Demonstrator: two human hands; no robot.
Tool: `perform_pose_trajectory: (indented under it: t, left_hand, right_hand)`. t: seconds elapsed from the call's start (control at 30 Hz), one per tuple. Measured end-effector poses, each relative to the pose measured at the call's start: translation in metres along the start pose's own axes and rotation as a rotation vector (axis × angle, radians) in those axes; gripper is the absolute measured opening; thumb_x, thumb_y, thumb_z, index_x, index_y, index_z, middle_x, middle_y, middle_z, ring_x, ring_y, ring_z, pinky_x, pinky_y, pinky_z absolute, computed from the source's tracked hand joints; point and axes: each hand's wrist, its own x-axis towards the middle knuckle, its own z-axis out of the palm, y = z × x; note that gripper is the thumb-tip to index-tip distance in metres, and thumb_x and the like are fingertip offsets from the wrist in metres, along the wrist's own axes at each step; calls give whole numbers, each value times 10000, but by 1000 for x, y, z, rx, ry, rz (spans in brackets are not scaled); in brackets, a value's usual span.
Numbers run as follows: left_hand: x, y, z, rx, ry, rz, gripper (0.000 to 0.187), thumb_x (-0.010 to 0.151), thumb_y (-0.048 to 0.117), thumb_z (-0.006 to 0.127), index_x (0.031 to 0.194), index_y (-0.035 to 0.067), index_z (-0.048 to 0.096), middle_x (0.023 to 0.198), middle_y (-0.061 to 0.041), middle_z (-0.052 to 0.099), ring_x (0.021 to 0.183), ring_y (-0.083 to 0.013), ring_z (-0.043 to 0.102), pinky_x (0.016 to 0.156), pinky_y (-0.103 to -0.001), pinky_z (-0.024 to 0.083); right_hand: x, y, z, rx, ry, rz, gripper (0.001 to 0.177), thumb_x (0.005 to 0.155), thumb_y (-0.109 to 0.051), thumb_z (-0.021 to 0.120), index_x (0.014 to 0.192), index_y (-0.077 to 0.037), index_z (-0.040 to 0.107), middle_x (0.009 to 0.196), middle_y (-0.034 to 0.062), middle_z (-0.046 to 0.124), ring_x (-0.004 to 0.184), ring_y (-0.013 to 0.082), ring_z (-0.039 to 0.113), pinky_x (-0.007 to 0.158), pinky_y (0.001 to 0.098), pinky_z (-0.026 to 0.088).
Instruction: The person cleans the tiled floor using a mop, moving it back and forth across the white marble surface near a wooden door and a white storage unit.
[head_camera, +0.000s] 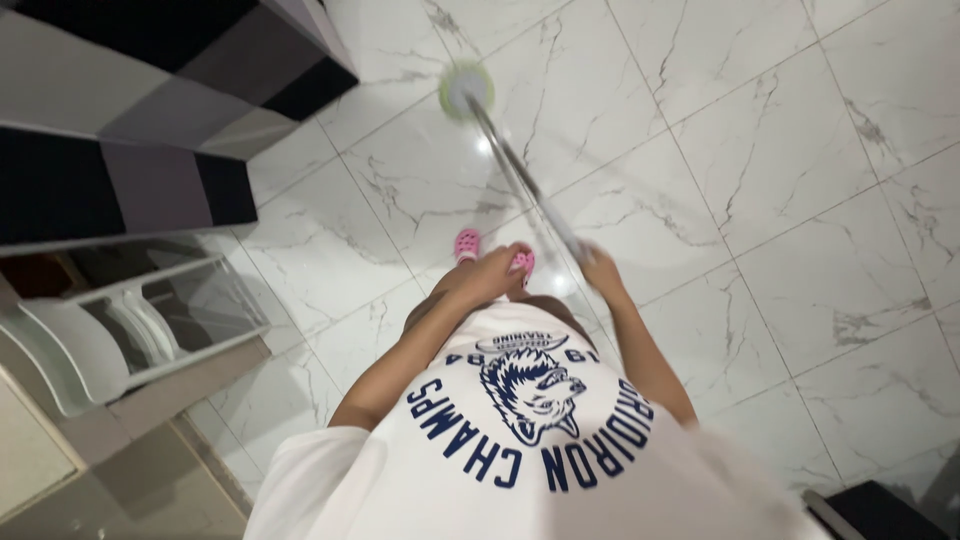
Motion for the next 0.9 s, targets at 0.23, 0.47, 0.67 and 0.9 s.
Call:
perform_pose_trajectory:
  t: [0.23,0.47,0.67,0.9]
  left_hand:
    - [36,-56,-2,77,13,87,470,926,335,650,1344,135,572,1109,-240,659,1037,-431,650,879,-500,522]
    - [50,-77,-83,65,-57,188,413,955,313,625,1327,138,585,1151,-221,649,1038,-437,643,869,-502,519]
    - [39,-139,-208,36,76,133,398,1000,280,631,1362,126,575,1281,-215,597,1142,-401,613,942,-475,499]
    - [3,-187,-327,-68,379,-64,399,960,260,650,1337,134,614,1275,-161,634,1096,-326,664,898,-407,545]
  right_hand:
    - [-196,-31,-97,-56,-245,683,465,924,-229,595,1387,-197,629,794,169,724,682,252,682,665,391,542]
    - [-155,-146,16,-36,-114,812,379,948,-235,602,1315,-157,656,945,229,759,867,327,741,803,433,559]
    - [46,-173,153,640,35,565,473,905,-244,633,1343,-84,556,824,154,682,604,231,644,528,378,503]
    - [368,-288,213,456,78,375,544,859,-141,514,1396,-60,503,697,152,670,492,258,599,413,431,453]
